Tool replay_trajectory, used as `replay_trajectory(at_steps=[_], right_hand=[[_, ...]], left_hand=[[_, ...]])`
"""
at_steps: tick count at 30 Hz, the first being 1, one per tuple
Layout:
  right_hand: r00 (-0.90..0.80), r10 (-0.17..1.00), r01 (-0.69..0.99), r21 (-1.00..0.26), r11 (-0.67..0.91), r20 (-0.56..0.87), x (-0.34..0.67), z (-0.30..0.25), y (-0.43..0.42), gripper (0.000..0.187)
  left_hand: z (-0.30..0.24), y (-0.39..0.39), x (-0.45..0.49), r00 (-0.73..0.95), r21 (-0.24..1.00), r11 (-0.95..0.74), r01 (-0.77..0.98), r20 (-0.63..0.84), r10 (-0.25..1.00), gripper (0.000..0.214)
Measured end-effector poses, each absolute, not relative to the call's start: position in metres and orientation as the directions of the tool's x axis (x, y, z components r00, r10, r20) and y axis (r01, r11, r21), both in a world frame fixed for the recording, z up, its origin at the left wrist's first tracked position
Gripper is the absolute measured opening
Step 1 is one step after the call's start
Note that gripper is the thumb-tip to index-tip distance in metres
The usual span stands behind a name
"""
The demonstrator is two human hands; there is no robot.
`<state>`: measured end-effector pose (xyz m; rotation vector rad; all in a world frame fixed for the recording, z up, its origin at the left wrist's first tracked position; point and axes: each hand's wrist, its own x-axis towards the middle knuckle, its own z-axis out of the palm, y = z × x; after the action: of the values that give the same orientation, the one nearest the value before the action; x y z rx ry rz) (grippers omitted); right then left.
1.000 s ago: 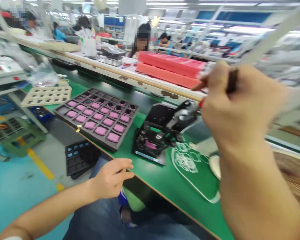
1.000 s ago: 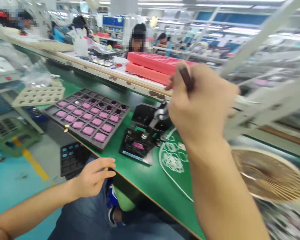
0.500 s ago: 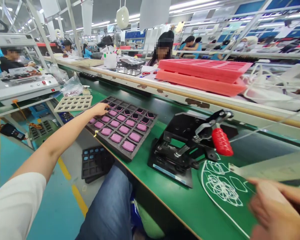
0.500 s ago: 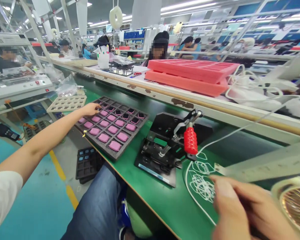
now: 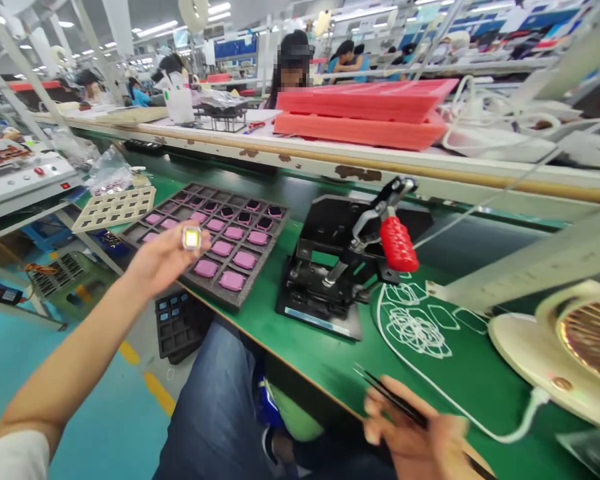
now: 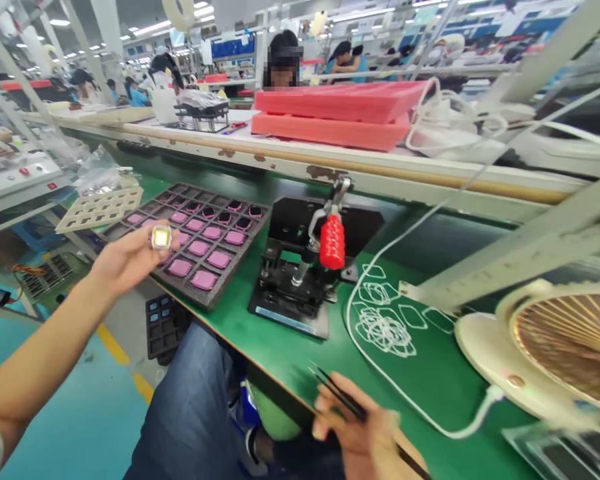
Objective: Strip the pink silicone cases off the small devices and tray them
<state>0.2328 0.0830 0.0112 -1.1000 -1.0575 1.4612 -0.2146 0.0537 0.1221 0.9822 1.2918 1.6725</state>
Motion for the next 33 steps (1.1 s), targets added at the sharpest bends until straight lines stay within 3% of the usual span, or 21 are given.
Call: replay_trajectory(at_steps=[2,4,7,10,22,29,33], right_hand=[[-0.104,0.993,-0.159,-0.987,0.032,0.049,0.216,0.013,0.069,0.032],[-0.146,0.963,-0.072,-0.973,0.218,0.227,0.198,0.018,0.059,0.017],[-0.259,0.847,0.001,-0.877,0.48,0.464,0.18,0.027,0.052,0.027],[-0.311,0.742,-0.011,-0.783,0.623,0.594,0.174,0.024,0.05,0.044],[-0.325,0.725,-0.04,-0.775,0.631,0.608,0.178,0.002,0.047,0.054],[-0.263,0.733,-0.001,-0.759,0.651,0.628,0.178,-0.008,0.042,0.051],[-0.204,0.767,-0.044,-0.789,0.613,0.608,0.176,-0.012,0.041,0.048]], left_hand=[[0.1,0.034,-0.152,-0.288,0.952,-0.084,-0.295,-0.005,0.958,0.039],[0.079,0.02,-0.092,-0.184,0.94,0.034,-0.34,-0.102,0.978,0.043],[0.058,0.01,-0.031,-0.043,0.919,0.179,-0.352,-0.206,0.978,0.049],[0.049,0.007,-0.004,-0.012,0.923,0.232,-0.307,-0.247,0.969,0.048],[0.047,0.004,0.011,-0.093,0.952,0.302,-0.042,-0.304,0.948,0.036],[0.041,0.008,0.013,-0.001,0.87,0.336,-0.362,-0.361,0.933,0.056],[0.038,0.009,0.011,0.075,0.798,0.323,-0.508,-0.333,0.94,0.047]])
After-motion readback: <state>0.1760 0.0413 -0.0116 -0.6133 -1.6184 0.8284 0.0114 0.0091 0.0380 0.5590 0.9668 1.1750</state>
